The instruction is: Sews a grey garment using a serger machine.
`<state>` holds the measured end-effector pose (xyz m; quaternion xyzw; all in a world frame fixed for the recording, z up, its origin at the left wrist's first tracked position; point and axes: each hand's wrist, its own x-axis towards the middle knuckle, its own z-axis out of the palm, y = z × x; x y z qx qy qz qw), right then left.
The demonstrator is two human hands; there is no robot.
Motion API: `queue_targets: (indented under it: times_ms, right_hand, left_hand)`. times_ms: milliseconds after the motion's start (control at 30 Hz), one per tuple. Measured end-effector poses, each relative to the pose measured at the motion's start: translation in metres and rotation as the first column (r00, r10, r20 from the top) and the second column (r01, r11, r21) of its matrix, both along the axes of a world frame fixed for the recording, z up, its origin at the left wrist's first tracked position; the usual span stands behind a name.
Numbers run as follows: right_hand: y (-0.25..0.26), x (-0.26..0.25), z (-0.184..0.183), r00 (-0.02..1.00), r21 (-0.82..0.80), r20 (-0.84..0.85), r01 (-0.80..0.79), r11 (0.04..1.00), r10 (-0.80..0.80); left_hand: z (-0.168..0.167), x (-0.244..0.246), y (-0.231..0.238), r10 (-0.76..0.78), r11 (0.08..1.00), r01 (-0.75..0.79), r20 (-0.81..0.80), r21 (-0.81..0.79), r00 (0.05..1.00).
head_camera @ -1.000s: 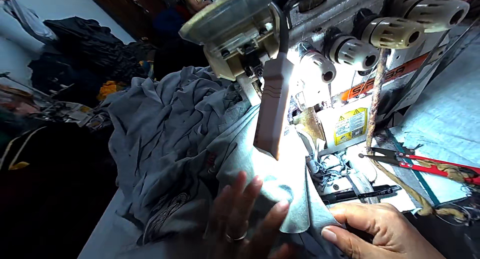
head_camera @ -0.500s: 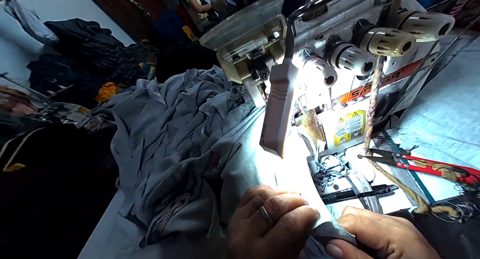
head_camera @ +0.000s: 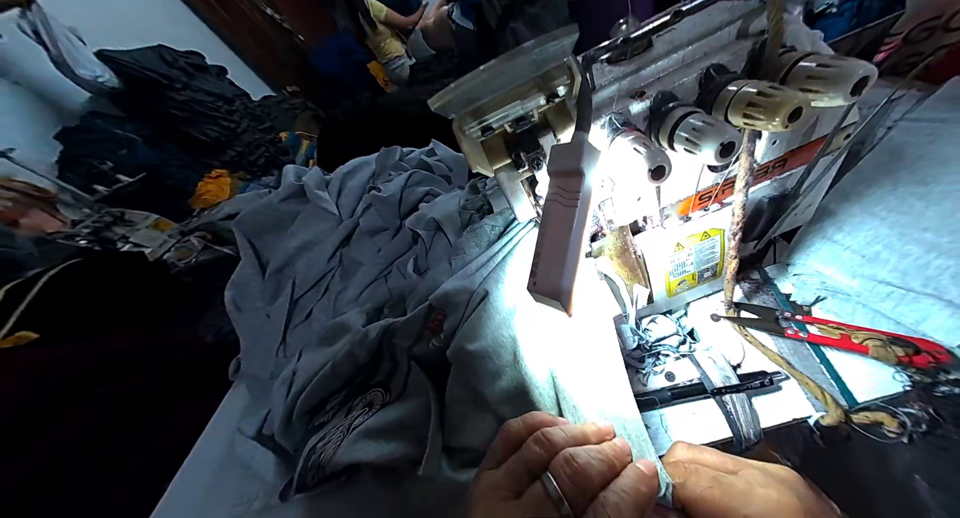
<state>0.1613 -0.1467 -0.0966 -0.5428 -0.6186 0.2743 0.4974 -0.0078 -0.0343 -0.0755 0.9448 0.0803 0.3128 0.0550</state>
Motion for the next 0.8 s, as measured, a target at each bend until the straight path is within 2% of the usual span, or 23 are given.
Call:
queue_targets:
  times_ms: [200, 267, 333, 400, 467, 500, 633, 733, 800]
  right_hand:
    - [-0.003, 0.002, 0.003, 0.947, -0.086, -0.263, -0.212, 0.973, 0.183]
    - [-0.004, 0.003, 0.005, 0.936, -0.080, -0.282, -0.243, 0.967, 0.212]
    - [-0.005, 0.003, 0.009, 0.975, -0.035, -0.156, -0.166, 0.986, 0.159]
    - [-0.003, 0.006, 0.012, 0.999, 0.069, 0.032, -0.011, 0.998, 0.009]
    - [0.002, 0.012, 0.010, 0.977, 0.207, 0.168, 0.097, 0.973, -0.133]
    - [0.006, 0.014, 0.009, 0.966, 0.269, 0.208, 0.098, 0.958, -0.157]
    - [0.024, 0.011, 0.004, 0.953, 0.441, 0.260, 0.027, 0.897, -0.157]
    - [0.031, 0.013, 0.007, 0.962, 0.445, 0.218, 0.051, 0.894, -0.164]
    - [0.026, 0.018, 0.013, 0.969, 0.440, 0.207, 0.031, 0.897, -0.135]
  left_hand:
    - [-0.005, -0.004, -0.007, 0.046, 0.995, -0.048, 0.031, 0.090, 0.998]
    - [-0.006, -0.004, -0.009, 0.076, 0.988, -0.083, 0.059, 0.133, 0.995]
    - [-0.004, -0.003, -0.008, 0.074, 0.991, -0.085, 0.103, 0.107, 0.992]
    - [-0.001, -0.004, -0.006, 0.085, 0.995, -0.090, 0.114, 0.041, 0.990]
    - [0.002, -0.002, -0.005, 0.100, 0.995, -0.101, 0.132, 0.002, 0.986]
    - [0.002, -0.002, -0.006, 0.105, 0.994, -0.105, 0.143, -0.004, 0.984]
    - [-0.007, 0.005, -0.012, 0.140, 0.990, -0.127, 0.235, -0.068, 0.962]
    - [-0.024, 0.015, -0.014, 0.252, 0.961, -0.207, 0.271, -0.185, 0.929]
    - [-0.038, 0.025, -0.008, 0.326, 0.945, -0.312, 0.248, -0.094, 0.912]
